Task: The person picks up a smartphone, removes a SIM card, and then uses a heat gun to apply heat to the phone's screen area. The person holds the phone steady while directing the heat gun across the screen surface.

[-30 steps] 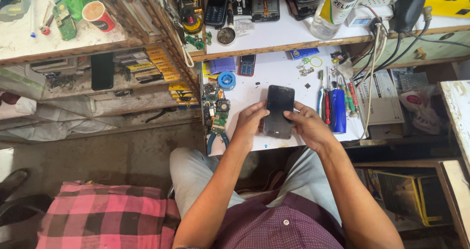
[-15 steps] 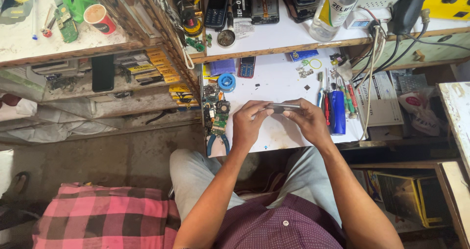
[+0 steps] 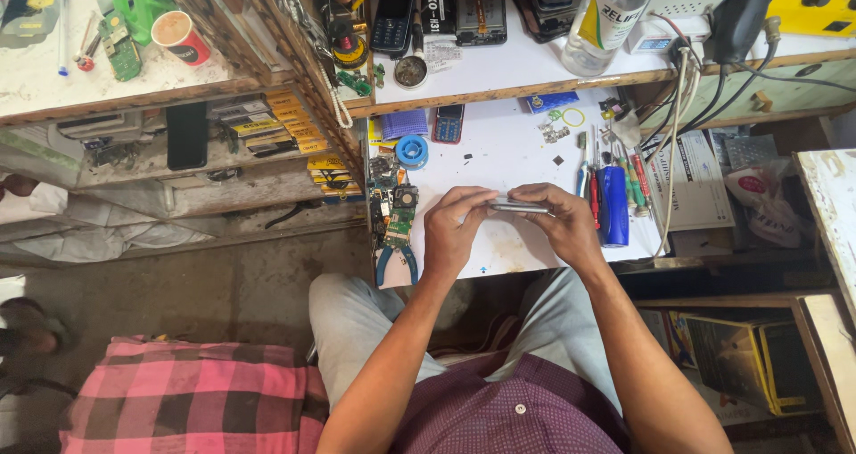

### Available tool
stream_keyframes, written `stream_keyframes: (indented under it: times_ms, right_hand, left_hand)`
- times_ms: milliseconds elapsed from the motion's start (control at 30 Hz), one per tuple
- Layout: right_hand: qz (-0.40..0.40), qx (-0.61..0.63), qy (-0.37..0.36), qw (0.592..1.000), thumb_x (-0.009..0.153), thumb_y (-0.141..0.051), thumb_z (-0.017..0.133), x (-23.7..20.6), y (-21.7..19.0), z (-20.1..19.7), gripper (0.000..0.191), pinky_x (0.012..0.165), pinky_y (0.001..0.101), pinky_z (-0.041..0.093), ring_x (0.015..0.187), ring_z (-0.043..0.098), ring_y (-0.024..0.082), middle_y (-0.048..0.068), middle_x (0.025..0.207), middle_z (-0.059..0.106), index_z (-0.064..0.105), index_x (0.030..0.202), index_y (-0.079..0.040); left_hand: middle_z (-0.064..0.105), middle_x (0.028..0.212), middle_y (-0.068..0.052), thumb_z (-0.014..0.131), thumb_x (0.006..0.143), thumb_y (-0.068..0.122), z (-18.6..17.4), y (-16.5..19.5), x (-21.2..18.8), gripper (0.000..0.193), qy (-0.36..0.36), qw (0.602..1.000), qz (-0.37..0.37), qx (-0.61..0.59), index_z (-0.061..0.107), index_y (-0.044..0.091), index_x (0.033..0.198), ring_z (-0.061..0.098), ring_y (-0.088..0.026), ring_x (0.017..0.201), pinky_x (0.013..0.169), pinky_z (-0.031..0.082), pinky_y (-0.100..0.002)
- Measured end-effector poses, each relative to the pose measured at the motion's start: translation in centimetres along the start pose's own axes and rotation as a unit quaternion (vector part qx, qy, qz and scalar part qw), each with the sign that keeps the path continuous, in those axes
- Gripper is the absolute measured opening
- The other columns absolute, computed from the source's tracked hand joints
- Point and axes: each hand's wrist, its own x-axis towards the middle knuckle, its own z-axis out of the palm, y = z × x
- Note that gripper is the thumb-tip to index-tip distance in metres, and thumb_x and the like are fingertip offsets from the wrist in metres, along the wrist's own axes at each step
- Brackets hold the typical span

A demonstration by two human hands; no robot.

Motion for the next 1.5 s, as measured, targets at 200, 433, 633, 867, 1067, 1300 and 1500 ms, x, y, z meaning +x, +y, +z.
stream_keyframes:
  times_ms: [200,433,633,867,1067,1300,1500]
  right_hand:
    - [-0.007,0.012,-0.003,1.0,0.09,0.01,0.067,0.0,0.13,0.06,0.027,0.099,0.0311,0.057,0.112,0.069,0.017,0.011,0.122,0.072,0.072,0.114,0.0]
    - [-0.003,0.014,0.002,1.0,0.09,0.008,0.068,-0.06,0.09,0.15,0.026,0.099,0.0309,0.057,0.112,0.069,0.017,0.011,0.12,0.073,0.072,0.114,0.0]
    - [-0.003,0.016,0.002,1.0,0.09,0.007,0.069,-0.05,0.16,0.22,0.025,0.099,0.0307,0.057,0.112,0.069,0.017,0.011,0.12,0.073,0.072,0.114,0.0]
    - [0.0,0.027,0.0,1.0,0.09,0.007,0.069,-0.12,0.38,0.18,0.026,0.099,0.0307,0.056,0.112,0.069,0.017,0.01,0.12,0.072,0.072,0.114,-0.001]
    - [0.008,0.029,0.002,1.0,0.09,0.007,0.069,-0.2,0.59,0.15,0.026,0.099,0.0307,0.056,0.111,0.069,0.017,0.01,0.12,0.072,0.072,0.114,-0.001]
    - [0.008,0.025,0.007,1.0,0.089,0.006,0.07,-0.2,0.76,0.12,0.025,0.098,0.0308,0.057,0.11,0.069,0.017,0.011,0.119,0.072,0.073,0.113,-0.001]
    - [0.01,0.034,0.007,0.999,0.09,0.005,0.07,-0.24,0.89,0.02,0.023,0.098,0.0305,0.057,0.11,0.069,0.016,0.011,0.119,0.073,0.072,0.113,-0.001]
  left_hand:
    - [0.074,0.108,-0.007,0.071,0.087,-0.005,-0.05,0.19,-0.1,0.03,-0.001,1.0,0.009,-0.012,0.077,0.008,0.114,0.074,-0.017,0.095,0.083,0.059,-0.028]
    - [0.074,0.108,-0.007,0.071,0.088,-0.006,0.13,0.1,-0.14,0.029,-0.001,1.0,0.006,-0.024,0.077,0.006,0.114,0.074,-0.016,0.094,0.082,0.061,-0.028]
    - [0.074,0.107,-0.007,0.072,0.089,-0.005,0.07,0.01,-0.18,0.028,0.0,1.0,0.012,-0.017,0.077,0.006,0.113,0.074,-0.016,0.093,0.081,0.06,-0.028]
    - [0.074,0.106,-0.007,0.072,0.088,-0.005,0.05,0.16,-0.17,0.028,0.0,1.0,0.013,-0.011,0.077,0.005,0.113,0.074,-0.016,0.092,0.08,0.059,-0.028]
    - [0.074,0.107,-0.007,0.072,0.088,-0.005,0.01,0.26,-0.15,0.028,-0.002,1.0,0.016,-0.019,0.077,0.005,0.113,0.074,-0.016,0.092,0.08,0.06,-0.028]
    - [0.074,0.107,-0.007,0.073,0.087,-0.004,0.03,0.43,-0.07,0.028,-0.001,1.0,0.015,-0.01,0.077,0.006,0.113,0.074,-0.016,0.092,0.08,0.06,-0.028]
    - [0.075,0.106,-0.007,0.075,0.086,-0.003,0.12,0.37,-0.03,0.028,0.002,1.0,0.02,0.001,0.078,0.006,0.112,0.074,-0.017,0.093,0.081,0.059,-0.029]
